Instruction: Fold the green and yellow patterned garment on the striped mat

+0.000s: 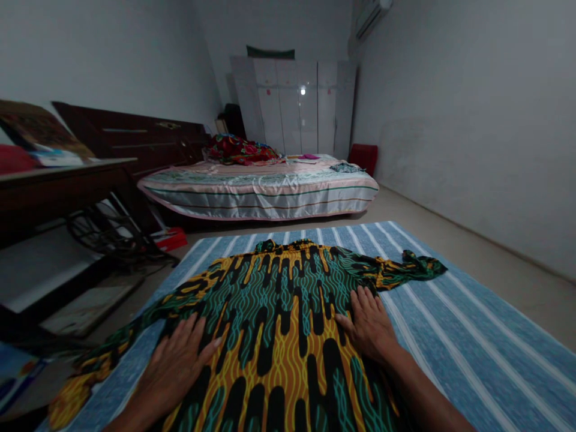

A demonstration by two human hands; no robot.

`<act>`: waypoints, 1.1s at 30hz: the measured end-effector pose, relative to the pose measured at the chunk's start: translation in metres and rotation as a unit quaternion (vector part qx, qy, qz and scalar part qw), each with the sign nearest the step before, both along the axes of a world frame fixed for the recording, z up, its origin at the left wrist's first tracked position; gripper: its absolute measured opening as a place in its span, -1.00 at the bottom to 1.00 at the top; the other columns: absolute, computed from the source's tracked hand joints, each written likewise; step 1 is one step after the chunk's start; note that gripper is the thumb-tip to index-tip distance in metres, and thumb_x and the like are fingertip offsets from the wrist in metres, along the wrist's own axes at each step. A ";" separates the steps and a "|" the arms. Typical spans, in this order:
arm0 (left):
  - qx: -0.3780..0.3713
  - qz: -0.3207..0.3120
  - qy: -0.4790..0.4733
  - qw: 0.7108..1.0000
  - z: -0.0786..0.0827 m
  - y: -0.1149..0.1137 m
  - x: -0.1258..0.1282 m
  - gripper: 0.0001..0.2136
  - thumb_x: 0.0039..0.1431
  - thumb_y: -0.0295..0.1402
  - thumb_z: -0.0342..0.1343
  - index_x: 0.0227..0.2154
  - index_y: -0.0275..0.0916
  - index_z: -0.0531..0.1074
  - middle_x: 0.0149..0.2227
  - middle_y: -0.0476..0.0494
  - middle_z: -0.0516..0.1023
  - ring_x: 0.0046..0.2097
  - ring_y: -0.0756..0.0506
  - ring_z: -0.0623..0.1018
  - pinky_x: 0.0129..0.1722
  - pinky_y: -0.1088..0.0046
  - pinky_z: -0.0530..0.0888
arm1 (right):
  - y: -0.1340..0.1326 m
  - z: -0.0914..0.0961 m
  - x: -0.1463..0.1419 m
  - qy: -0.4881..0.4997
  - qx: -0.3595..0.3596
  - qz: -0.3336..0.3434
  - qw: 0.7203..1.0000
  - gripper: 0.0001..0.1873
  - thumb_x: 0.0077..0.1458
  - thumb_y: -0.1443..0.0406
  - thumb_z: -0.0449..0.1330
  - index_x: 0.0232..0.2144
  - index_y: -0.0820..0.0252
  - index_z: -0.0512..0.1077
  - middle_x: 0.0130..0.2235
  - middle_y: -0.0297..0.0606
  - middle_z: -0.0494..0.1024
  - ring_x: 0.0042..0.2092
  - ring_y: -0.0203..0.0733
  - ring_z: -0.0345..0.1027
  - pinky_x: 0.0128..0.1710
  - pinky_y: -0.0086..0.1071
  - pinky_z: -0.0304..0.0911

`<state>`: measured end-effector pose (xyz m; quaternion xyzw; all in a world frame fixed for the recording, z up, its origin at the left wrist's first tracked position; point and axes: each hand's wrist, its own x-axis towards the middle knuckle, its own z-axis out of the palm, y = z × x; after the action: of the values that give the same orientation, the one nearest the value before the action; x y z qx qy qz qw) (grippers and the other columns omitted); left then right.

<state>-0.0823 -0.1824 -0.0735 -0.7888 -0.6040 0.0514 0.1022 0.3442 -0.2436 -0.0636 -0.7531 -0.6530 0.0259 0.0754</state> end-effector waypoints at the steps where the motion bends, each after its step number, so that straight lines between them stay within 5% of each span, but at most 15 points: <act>1: 0.004 0.005 -0.009 1.000 0.000 0.000 0.000 -0.55 0.09 -0.24 -0.14 0.02 -0.14 0.42 0.28 -0.18 0.13 0.31 -0.33 -0.02 0.21 0.00 -0.02 | 0.000 0.000 0.000 -0.001 0.000 0.001 1.000 -0.09 0.14 -0.18 -0.30 0.23 0.43 0.08 0.29 0.06 0.00 0.30 0.14 -0.21 0.23 -0.06 -0.28; 12: -0.040 0.089 -0.038 0.994 0.038 -0.019 0.035 -0.40 0.18 -0.06 -0.27 0.19 -0.30 0.19 0.30 -0.25 0.03 0.31 -0.22 0.02 0.23 0.13 0.03 | -0.001 -0.006 0.001 -0.011 0.007 0.014 1.000 -0.09 0.15 -0.17 -0.28 0.22 0.46 0.10 0.28 0.11 0.01 0.30 0.15 -0.20 0.23 -0.04 -0.27; 26: -0.031 0.092 -0.086 0.992 0.052 -0.012 0.060 -0.35 0.20 -0.05 -0.28 0.22 -0.43 0.11 0.30 -0.34 0.00 0.32 -0.24 -0.02 0.22 0.11 0.03 | -0.001 -0.012 0.002 -0.013 0.011 0.017 1.000 -0.11 0.15 -0.16 -0.25 0.22 0.46 0.11 0.27 0.11 0.03 0.30 0.16 -0.18 0.22 -0.02 -0.27; 33: -0.042 0.089 -0.058 0.993 0.044 -0.010 0.068 -0.39 0.20 -0.10 -0.25 0.19 -0.42 0.17 0.29 -0.35 0.06 0.31 -0.25 0.02 0.21 0.12 0.04 | 0.000 -0.008 0.001 -0.013 0.003 0.016 1.000 -0.11 0.15 -0.15 -0.25 0.22 0.46 0.10 0.27 0.11 0.03 0.29 0.17 -0.19 0.22 -0.03 -0.27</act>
<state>-0.0141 -0.1921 -0.0298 -0.7369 -0.6742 0.0397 0.0291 0.3457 -0.2432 -0.0715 -0.7428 -0.6658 0.0148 0.0687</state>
